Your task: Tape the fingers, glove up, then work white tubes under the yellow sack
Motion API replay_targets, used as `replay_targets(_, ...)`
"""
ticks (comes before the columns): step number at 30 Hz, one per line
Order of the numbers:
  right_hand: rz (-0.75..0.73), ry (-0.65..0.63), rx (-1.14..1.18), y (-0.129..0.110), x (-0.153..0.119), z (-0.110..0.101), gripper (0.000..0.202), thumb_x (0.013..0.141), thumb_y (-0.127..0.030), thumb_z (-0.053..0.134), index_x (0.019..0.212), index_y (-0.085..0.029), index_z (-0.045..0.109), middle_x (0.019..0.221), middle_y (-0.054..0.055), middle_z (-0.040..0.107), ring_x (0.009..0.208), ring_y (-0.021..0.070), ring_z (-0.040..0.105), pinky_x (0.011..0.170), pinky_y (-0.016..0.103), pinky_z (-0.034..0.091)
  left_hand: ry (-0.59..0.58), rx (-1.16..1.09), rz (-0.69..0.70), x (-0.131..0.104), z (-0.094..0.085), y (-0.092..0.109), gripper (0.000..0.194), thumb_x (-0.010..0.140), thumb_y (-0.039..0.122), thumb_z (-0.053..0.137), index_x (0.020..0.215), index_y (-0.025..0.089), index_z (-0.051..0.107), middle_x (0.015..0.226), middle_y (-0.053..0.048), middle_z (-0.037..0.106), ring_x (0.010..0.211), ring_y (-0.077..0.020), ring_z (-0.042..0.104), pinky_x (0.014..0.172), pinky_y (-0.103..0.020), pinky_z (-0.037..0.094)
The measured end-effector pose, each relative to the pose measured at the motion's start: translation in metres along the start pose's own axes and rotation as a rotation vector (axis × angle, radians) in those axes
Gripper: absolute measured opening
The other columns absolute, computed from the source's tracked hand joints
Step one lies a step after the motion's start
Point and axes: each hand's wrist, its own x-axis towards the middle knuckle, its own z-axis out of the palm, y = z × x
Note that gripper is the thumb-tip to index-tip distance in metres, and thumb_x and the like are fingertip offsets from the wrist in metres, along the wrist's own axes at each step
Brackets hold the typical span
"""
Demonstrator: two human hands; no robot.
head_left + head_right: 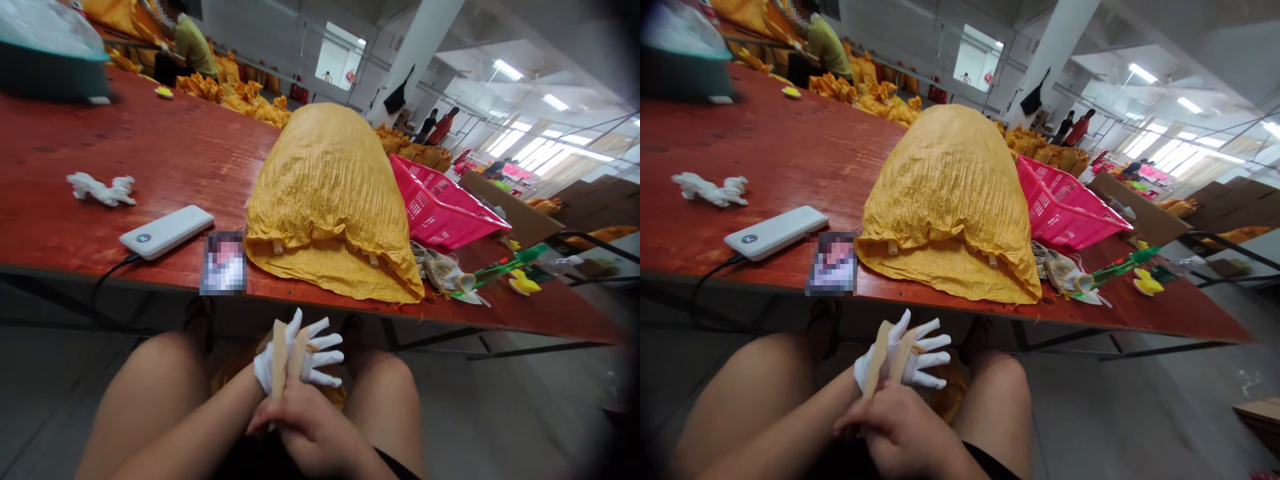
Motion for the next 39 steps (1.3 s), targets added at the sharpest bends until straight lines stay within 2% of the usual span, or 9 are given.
replay_targets(4, -0.062, -0.137, -0.199, 0.0, -0.014, -0.001, 0.034, 0.084, -0.014, 0.036, 0.101, -0.019, 0.065, 0.09, 0.005, 0.071, 0.085, 0.0138, 0.062, 0.09, 0.03, 0.042, 0.057, -0.19, 0.045, -0.006, 0.006, 0.02, 0.058, 0.086, 0.06, 0.036, 0.131, 0.025, 0.042, 0.135, -0.012, 0.045, 0.118, -0.0309, 0.048, 0.098, -0.062, 0.029)
replay_targets(11, -0.079, -0.263, -0.162, 0.022, -0.038, 0.012, 0.066, 0.089, -0.063, 0.01, 0.096, -0.024, 0.063, 0.071, 0.003, 0.066, 0.069, 0.0141, 0.061, 0.084, 0.029, 0.043, 0.084, -0.298, 0.175, -0.009, 0.015, 0.034, 0.052, 0.091, 0.054, 0.032, 0.128, 0.021, 0.046, 0.127, -0.011, 0.054, 0.108, -0.0287, 0.057, 0.102, -0.06, 0.027)
replay_targets(15, 0.143, 0.046, 0.017, 0.043, -0.059, 0.027, 0.044, 0.088, -0.059, 0.035, 0.11, -0.027, 0.056, 0.08, 0.003, 0.064, 0.061, 0.0125, 0.058, 0.062, 0.025, 0.048, 0.04, -0.287, 0.187, -0.012, 0.018, 0.036, 0.056, 0.09, 0.057, 0.028, 0.127, 0.02, 0.048, 0.127, -0.011, 0.055, 0.108, -0.0292, 0.057, 0.102, -0.059, 0.026)
replay_targets(18, 0.421, 0.349, 0.338, 0.057, -0.065, 0.031, 0.051, 0.086, -0.062, 0.036, 0.123, -0.028, 0.039, 0.085, 0.001, 0.058, 0.039, 0.0052, 0.044, 0.036, 0.018, 0.035, 0.004, -0.251, 0.217, -0.017, 0.023, 0.036, 0.052, 0.091, 0.055, 0.028, 0.125, 0.023, 0.051, 0.125, -0.009, 0.057, 0.105, -0.0277, 0.059, 0.102, -0.059, 0.026)
replay_targets(20, 0.558, 0.399, 0.42, 0.064, -0.062, 0.028, 0.055, 0.085, -0.064, 0.031, 0.123, -0.024, 0.038, 0.073, -0.002, 0.053, 0.033, 0.0035, 0.035, 0.032, 0.017, 0.026, -0.012, -0.194, 0.216, -0.019, 0.027, 0.033, 0.049, 0.092, 0.052, 0.029, 0.124, 0.023, 0.052, 0.121, -0.009, 0.059, 0.102, -0.0261, 0.06, 0.102, -0.058, 0.027)
replay_targets(26, 0.564, 0.257, -0.148, 0.084, -0.066, 0.01, 0.048, 0.08, -0.035, 0.053, 0.126, -0.021, 0.049, 0.078, 0.002, 0.062, 0.066, 0.015, 0.057, 0.063, 0.026, 0.046, 0.093, 0.06, 0.321, -0.018, 0.032, 0.018, 0.039, 0.091, 0.044, 0.043, 0.123, 0.026, 0.055, 0.119, -0.008, 0.061, 0.101, -0.024, 0.061, 0.1, -0.052, 0.034)
replay_targets(32, 0.733, 0.168, 0.192, 0.123, -0.084, -0.003, 0.064, 0.067, -0.028, 0.061, 0.13, -0.022, 0.048, 0.095, 0.004, 0.068, 0.085, 0.0197, 0.064, 0.077, 0.033, 0.049, 0.14, 0.62, 0.623, -0.028, 0.037, 0.02, 0.035, 0.089, 0.028, 0.049, 0.124, 0.027, 0.056, 0.122, -0.006, 0.06, 0.119, -0.0235, 0.05, 0.109, -0.041, 0.027)
replay_targets(36, 0.849, 0.366, 0.051, 0.133, -0.081, -0.017, 0.04, 0.064, -0.029, 0.062, 0.102, -0.019, 0.064, 0.099, 0.008, 0.067, 0.101, 0.0263, 0.06, 0.094, 0.041, 0.043, 0.158, 1.026, 0.66, -0.036, 0.041, 0.03, 0.039, 0.091, 0.03, 0.042, 0.128, 0.024, 0.052, 0.132, -0.005, 0.052, 0.128, -0.0259, 0.04, 0.112, -0.043, 0.019)
replay_targets(39, 0.679, 0.525, 0.104, 0.115, -0.064, -0.021, 0.043, 0.076, -0.039, 0.057, 0.114, -0.02, 0.057, 0.122, 0.01, 0.058, 0.117, 0.0255, 0.051, 0.102, 0.042, 0.037, 0.16, 1.212, 0.587, -0.033, 0.039, 0.03, 0.041, 0.089, 0.029, 0.044, 0.129, 0.023, 0.051, 0.136, -0.004, 0.048, 0.132, -0.0272, 0.034, 0.113, -0.044, 0.012)
